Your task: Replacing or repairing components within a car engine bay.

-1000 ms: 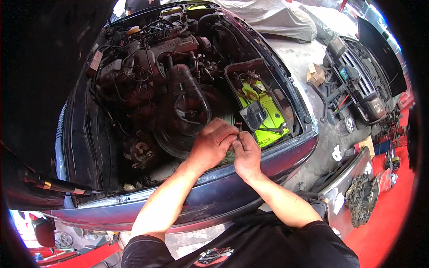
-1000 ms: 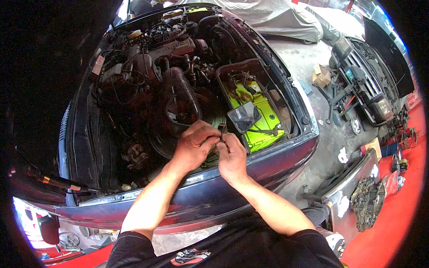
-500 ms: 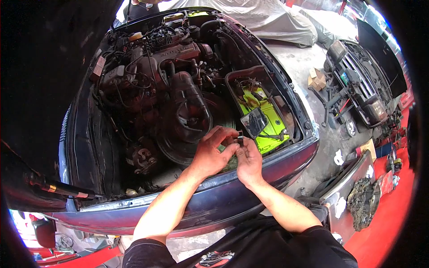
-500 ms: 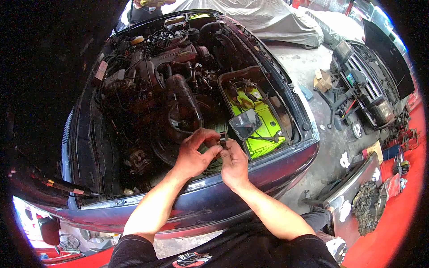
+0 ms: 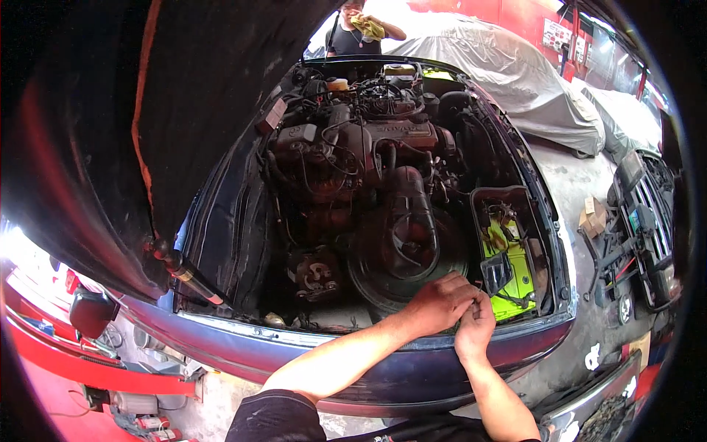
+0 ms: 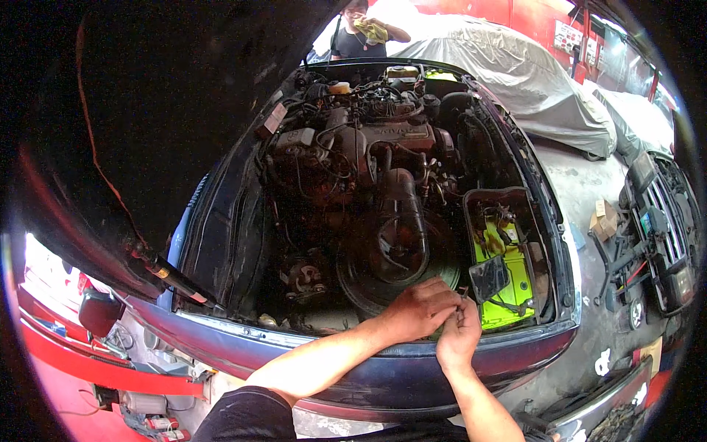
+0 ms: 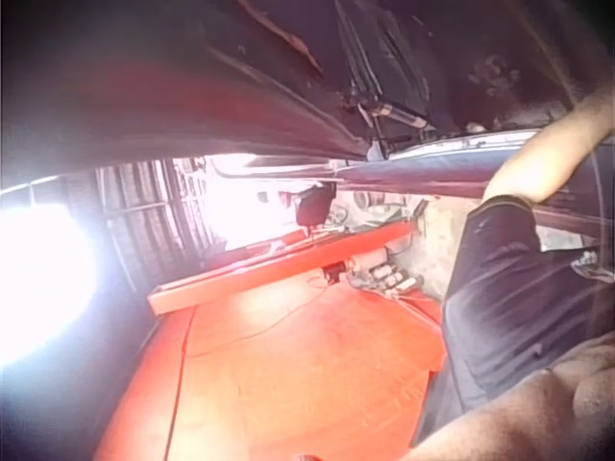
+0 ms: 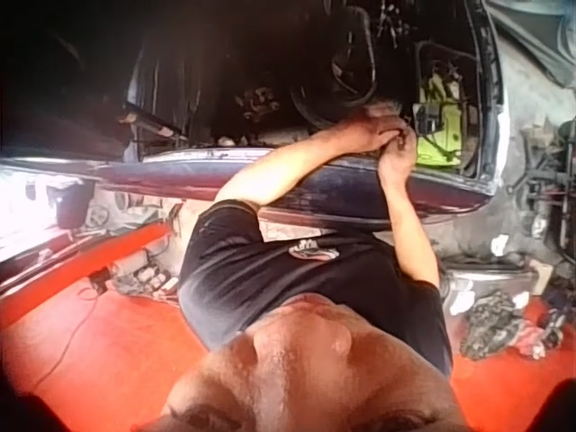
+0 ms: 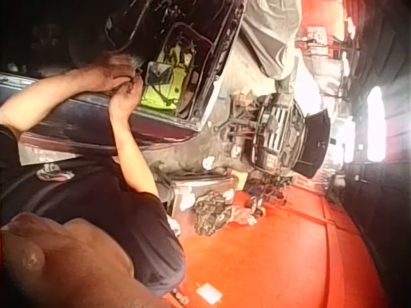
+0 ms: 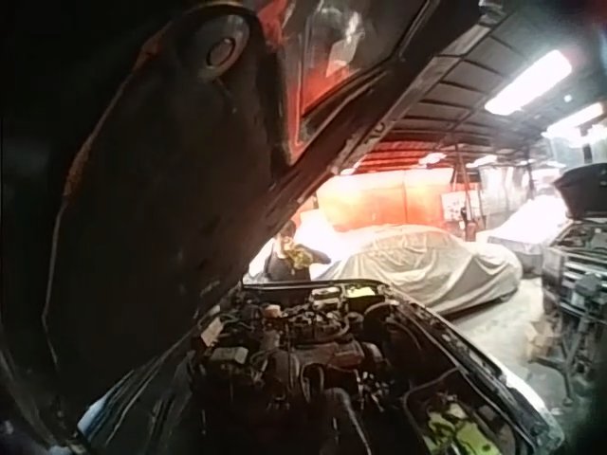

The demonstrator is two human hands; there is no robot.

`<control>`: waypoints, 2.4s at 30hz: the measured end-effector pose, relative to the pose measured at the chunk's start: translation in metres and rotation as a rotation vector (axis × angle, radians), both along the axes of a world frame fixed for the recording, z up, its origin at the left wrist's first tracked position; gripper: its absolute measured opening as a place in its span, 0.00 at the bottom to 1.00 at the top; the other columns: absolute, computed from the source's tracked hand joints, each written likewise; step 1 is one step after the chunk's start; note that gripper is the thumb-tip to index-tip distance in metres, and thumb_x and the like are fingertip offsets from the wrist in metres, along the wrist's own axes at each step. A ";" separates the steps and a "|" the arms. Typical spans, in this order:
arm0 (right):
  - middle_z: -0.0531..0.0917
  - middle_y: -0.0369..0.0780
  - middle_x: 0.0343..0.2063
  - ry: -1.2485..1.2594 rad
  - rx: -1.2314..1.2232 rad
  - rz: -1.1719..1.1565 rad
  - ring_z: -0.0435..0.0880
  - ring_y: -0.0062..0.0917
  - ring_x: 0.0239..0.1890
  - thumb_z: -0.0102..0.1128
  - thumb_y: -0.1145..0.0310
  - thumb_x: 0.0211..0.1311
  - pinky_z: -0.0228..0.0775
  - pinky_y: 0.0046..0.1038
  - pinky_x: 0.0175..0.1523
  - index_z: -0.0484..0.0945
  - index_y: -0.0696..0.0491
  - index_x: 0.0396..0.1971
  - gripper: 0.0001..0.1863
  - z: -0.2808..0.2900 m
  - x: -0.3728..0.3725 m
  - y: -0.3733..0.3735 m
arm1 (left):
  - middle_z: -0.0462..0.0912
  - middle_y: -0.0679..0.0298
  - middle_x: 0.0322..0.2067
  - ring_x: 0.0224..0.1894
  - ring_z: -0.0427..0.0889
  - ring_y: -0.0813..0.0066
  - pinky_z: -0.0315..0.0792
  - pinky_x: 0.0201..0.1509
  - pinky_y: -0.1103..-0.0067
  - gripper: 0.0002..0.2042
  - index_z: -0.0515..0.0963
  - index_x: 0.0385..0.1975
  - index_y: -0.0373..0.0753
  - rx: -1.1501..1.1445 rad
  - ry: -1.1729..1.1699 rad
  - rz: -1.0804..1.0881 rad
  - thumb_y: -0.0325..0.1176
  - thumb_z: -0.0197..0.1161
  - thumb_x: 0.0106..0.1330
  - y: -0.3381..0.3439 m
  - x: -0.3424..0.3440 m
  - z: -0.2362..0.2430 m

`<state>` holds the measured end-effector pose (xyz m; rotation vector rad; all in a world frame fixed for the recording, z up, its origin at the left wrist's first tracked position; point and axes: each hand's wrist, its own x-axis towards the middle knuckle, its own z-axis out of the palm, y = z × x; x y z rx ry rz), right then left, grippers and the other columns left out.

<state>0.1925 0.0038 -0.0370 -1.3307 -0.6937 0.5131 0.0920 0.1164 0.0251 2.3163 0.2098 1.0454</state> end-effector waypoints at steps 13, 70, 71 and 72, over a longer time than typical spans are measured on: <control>0.84 0.39 0.44 -0.086 -0.020 -0.032 0.83 0.19 0.46 0.51 0.85 0.72 0.75 0.20 0.53 0.76 0.64 0.59 0.17 0.001 -0.005 -0.002 | 0.85 0.58 0.40 0.47 0.84 0.53 0.80 0.50 0.63 0.09 0.83 0.43 0.37 -0.020 0.049 0.039 0.30 0.67 0.66 -0.001 0.001 -0.003; 0.85 0.49 0.33 -0.408 -0.117 -0.059 0.88 0.31 0.37 0.53 0.79 0.74 0.78 0.32 0.45 0.73 0.64 0.58 0.16 0.008 -0.008 -0.014 | 0.86 0.55 0.41 0.46 0.86 0.51 0.80 0.50 0.63 0.10 0.82 0.45 0.38 -0.194 0.132 0.045 0.32 0.67 0.67 -0.002 -0.004 -0.004; 0.86 0.49 0.35 -0.390 -0.101 -0.035 0.88 0.31 0.38 0.54 0.79 0.74 0.79 0.31 0.46 0.73 0.64 0.58 0.16 0.006 -0.008 -0.013 | 0.86 0.55 0.41 0.46 0.86 0.51 0.80 0.50 0.64 0.10 0.82 0.46 0.39 -0.229 0.181 0.057 0.32 0.67 0.68 -0.002 -0.005 -0.002; 0.86 0.49 0.35 -0.402 -0.116 -0.058 0.88 0.31 0.38 0.54 0.79 0.74 0.79 0.31 0.46 0.73 0.64 0.58 0.16 0.005 -0.009 -0.011 | 0.86 0.55 0.41 0.46 0.86 0.51 0.80 0.50 0.64 0.10 0.82 0.46 0.39 -0.224 0.171 0.042 0.32 0.67 0.68 -0.003 -0.005 0.000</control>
